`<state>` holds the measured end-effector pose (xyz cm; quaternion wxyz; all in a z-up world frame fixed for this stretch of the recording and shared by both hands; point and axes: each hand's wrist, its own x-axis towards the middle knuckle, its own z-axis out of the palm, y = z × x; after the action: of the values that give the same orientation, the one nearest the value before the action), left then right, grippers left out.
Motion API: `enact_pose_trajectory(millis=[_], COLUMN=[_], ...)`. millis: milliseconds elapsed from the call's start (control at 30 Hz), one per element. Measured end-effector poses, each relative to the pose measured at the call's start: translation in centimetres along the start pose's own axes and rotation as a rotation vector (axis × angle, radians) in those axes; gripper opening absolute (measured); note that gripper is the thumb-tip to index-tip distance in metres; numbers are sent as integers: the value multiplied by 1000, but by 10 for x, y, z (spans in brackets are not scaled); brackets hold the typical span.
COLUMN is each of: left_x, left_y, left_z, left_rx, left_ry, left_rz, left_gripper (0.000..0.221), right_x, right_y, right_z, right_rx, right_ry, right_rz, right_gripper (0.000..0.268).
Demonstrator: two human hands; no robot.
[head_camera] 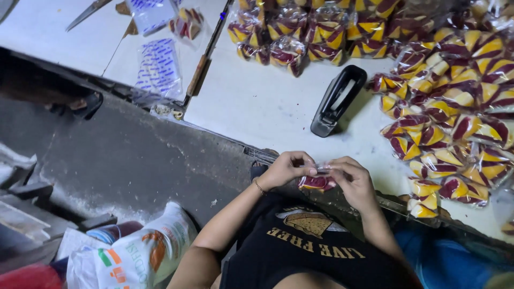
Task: Sealing individual plastic bags of bread items using a manual tape dispenser at a packaging station.
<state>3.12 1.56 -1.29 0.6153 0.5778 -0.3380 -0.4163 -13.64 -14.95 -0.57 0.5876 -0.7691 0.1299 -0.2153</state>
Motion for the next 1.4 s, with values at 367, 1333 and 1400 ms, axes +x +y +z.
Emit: enact_pose_trajectory(millis=[367, 1333, 1400], left_x=[8, 36, 38], left_y=[2, -31, -20], left_z=[11, -81, -85], left_rx=[-255, 139, 233], left_ry=[272, -195, -10], left_rz=[334, 25, -148], left_gripper=[11, 25, 27], right_x=[14, 62, 62], right_y=[-6, 33, 9], right_z=[16, 51, 68], right_rx=[555, 52, -229], right_ry=[-95, -156, -80], right_rz=[249, 335, 356], right_gripper=[43, 36, 24])
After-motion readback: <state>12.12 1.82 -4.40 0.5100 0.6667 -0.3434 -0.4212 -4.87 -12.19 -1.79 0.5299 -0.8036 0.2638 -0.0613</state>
